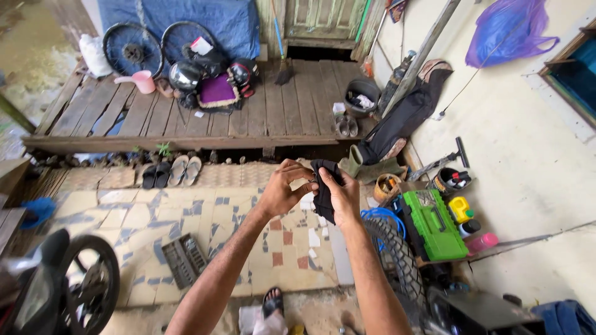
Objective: Cleaning motorcycle parts and organizing a socket wrench set.
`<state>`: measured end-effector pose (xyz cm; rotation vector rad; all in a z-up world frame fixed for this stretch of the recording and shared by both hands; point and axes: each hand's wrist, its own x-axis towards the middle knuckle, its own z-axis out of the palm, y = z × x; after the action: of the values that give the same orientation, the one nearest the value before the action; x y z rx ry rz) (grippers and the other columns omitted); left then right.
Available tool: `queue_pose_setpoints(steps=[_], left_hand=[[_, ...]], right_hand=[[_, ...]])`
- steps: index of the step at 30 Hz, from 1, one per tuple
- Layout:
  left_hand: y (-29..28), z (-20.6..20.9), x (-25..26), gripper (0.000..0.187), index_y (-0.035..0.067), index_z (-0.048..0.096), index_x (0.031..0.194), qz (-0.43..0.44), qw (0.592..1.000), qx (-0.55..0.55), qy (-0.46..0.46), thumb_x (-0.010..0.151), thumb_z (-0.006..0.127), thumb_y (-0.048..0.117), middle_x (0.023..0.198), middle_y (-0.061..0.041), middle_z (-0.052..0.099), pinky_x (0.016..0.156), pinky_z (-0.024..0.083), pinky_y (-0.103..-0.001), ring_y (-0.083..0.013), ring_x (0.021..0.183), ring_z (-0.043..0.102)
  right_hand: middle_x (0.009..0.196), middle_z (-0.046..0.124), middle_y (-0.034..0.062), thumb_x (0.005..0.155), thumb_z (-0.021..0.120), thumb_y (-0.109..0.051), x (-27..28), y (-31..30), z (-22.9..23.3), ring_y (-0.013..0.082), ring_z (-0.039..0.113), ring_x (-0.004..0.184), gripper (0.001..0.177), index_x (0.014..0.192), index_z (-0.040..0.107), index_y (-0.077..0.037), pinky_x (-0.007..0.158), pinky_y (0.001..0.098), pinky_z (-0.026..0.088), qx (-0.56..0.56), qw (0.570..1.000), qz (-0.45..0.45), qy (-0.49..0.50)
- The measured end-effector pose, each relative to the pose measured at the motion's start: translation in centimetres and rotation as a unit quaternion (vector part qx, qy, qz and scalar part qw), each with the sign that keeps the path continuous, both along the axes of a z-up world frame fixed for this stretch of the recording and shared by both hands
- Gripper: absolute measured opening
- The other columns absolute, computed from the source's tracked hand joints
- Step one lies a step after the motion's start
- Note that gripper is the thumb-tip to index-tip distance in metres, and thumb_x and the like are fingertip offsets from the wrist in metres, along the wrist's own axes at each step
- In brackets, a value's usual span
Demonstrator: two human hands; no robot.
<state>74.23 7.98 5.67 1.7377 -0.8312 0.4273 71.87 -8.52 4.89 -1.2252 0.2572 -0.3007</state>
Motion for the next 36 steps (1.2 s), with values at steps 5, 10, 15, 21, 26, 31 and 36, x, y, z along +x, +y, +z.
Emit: queue_pose_setpoints(steps=[5,10,15,21,26,31,36], left_hand=[[-1.0,0.0,10.2,0.009,0.020,0.078,0.095,0.004,0.999,-0.001,-0.053,0.088,0.082,0.024,0.096,0.000,0.070,0.092,0.048,-0.037,-0.0255,0.092,0.059],[-0.8,-1.5,18.0,0.011,0.026,0.079,0.099,0.013,0.997,0.001,-0.071,0.088,0.081,0.029,0.098,0.003,0.061,0.090,0.044,-0.035,-0.0217,0.090,0.051],[0.8,-0.5,20.3,0.005,0.020,0.076,0.098,0.011,0.997,-0.055,-0.045,0.093,0.076,0.020,0.096,0.001,0.068,0.090,0.048,-0.035,-0.0243,0.096,0.063],[3.1,-1.5,22.4,0.023,0.014,0.072,0.098,0.088,0.993,-0.080,0.003,0.085,0.086,0.025,0.099,-0.007,0.076,0.084,0.053,-0.041,-0.0313,0.093,0.068],[5.4,-0.7,23.7,0.020,0.012,0.075,0.091,0.135,0.987,-0.088,0.020,0.085,0.086,0.026,0.092,-0.010,0.077,0.082,0.053,-0.039,-0.0321,0.090,0.069],[7.0,-1.2,24.2,0.018,0.011,0.078,0.094,0.159,0.973,-0.157,0.059,0.085,0.087,0.024,0.095,-0.008,0.079,0.085,0.052,-0.036,-0.0254,0.096,0.069],[6.3,-5.4,28.0,0.012,0.011,0.078,0.103,0.179,0.875,-0.405,0.193,0.094,0.079,0.020,0.100,-0.002,0.078,0.089,0.052,-0.030,-0.0072,0.097,0.060]], right_hand=[[0.078,0.068,0.0167,0.089,0.084,-0.018,9.7,-1.5,0.1,0.0210,0.065,0.062,0.024,0.091,0.068,0.000,0.054,0.0358,0.058,0.066,0.996,0.043,0.044],[0.082,0.068,0.0197,0.091,0.082,-0.017,15.3,-0.6,3.2,0.0229,0.064,0.064,0.025,0.094,0.063,0.000,0.056,0.0348,0.057,0.130,0.983,0.090,0.092],[0.087,0.069,0.0197,0.091,0.080,-0.013,21.1,0.0,-0.9,0.0283,0.069,0.072,0.019,0.096,0.068,0.001,0.065,0.0389,0.062,0.155,0.982,0.091,0.063],[0.084,0.067,0.0138,0.083,0.088,-0.010,24.5,3.7,-0.2,0.0248,0.072,0.069,0.024,0.098,0.072,0.001,0.063,0.0401,0.065,0.041,0.998,0.019,0.040],[0.083,0.070,0.0167,0.082,0.089,-0.010,26.4,6.8,0.1,0.0252,0.073,0.070,0.024,0.098,0.074,0.000,0.064,0.0390,0.065,0.041,0.998,0.037,0.026],[0.086,0.074,0.0137,0.084,0.088,-0.017,27.7,9.7,1.1,0.0227,0.074,0.072,0.023,0.100,0.077,-0.005,0.067,0.0367,0.065,0.037,0.996,0.067,0.034],[0.086,0.077,0.0187,0.090,0.082,-0.022,31.7,10.7,-0.6,0.0264,0.077,0.071,0.019,0.098,0.072,-0.009,0.068,0.0360,0.065,0.102,0.988,0.114,0.030]])
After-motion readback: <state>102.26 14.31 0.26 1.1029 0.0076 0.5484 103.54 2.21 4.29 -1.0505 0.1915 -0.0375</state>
